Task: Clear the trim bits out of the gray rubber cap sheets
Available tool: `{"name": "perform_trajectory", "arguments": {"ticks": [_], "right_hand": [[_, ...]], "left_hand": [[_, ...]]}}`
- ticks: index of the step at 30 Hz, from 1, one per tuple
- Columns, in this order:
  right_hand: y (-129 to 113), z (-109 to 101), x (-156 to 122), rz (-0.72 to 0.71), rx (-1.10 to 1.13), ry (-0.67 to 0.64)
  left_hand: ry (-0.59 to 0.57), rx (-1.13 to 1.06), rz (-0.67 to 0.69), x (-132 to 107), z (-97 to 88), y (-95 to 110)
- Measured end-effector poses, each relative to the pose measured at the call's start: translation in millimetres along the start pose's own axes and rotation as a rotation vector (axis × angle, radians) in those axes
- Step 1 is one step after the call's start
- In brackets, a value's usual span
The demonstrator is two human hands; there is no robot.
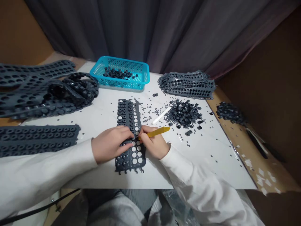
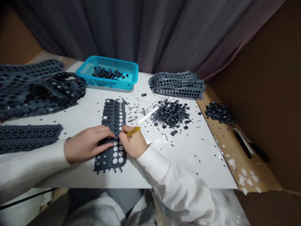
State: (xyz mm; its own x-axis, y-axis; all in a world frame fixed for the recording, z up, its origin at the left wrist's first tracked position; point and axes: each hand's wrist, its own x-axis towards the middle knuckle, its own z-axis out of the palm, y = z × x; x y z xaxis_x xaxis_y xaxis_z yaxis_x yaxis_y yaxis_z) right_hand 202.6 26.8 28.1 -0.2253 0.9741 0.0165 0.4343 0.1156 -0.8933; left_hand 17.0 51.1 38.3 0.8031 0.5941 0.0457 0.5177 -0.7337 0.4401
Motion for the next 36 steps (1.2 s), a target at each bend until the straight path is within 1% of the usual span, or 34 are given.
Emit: {"name": "perform_trajectory", "arguments": {"ticks": [3, 6, 8, 11, 13, 14, 16, 18, 20, 23, 25, 27, 28, 30, 33, 36], "right_hand": [[5, -1, 0, 0.001, 0.035, 0.005], [11, -1, -1, 0.001, 0.076, 0.01], [13, -1, -1, 0.009, 0.084, 0.013], [13, -1, -1, 0.018, 0.083, 0.009], [13, -1, -1, 0.011, 0.085, 0.005], [13, -1, -1, 0.006, 0.086, 0.004], [13, -1, -1, -0.002, 0.083, 0.005], [13, -1, -1, -0.003, 0.075, 0.011], [12, -1, -1, -0.001, 0.067, 0.014], [11, -2, -1, 0.005, 0.074, 0.017], [11, -1, -1, 0.011, 0.087, 0.022], [11, -1, -1, 0.018, 0.102, 0.018], [12, -1, -1, 0.022, 0.112, 0.014], [13, -1, -1, 0.036, 0.135, 0.002], [14, -1, -1, 0.064, 0.169, -0.004], [14, -1, -1, 0.077, 0.175, -0.004]], "left_hand": [[-0.051, 0.039, -0.01, 15, 2.0, -7], [-0.068, 0.109, 0.018, 21, 4.6, -6], [-0.085, 0.226, 0.085, 20, 6.0, -4], [-0.094, 0.428, 0.226, 16, 8.9, -2], [-0.078, 0.484, 0.276, 15, 11.1, -4], [-0.065, 0.476, 0.278, 15, 11.9, -6], [-0.041, 0.368, 0.244, 15, 12.1, -11], [0.004, 0.143, 0.16, 16, 9.8, -16], [0.085, -0.098, 0.027, 16, 5.7, -19], [0.181, -0.374, -0.213, 16, 0.3, -21], [0.182, -0.567, -0.34, 16, -0.3, -23], [0.165, -0.732, -0.407, 16, 1.5, -25], [0.154, -0.779, -0.419, 16, 2.9, -26], [0.126, -0.803, -0.415, 16, 5.5, -28], [0.087, -0.766, -0.394, 15, 7.3, -29], [0.077, -0.727, -0.377, 14, 7.0, -28]]}}
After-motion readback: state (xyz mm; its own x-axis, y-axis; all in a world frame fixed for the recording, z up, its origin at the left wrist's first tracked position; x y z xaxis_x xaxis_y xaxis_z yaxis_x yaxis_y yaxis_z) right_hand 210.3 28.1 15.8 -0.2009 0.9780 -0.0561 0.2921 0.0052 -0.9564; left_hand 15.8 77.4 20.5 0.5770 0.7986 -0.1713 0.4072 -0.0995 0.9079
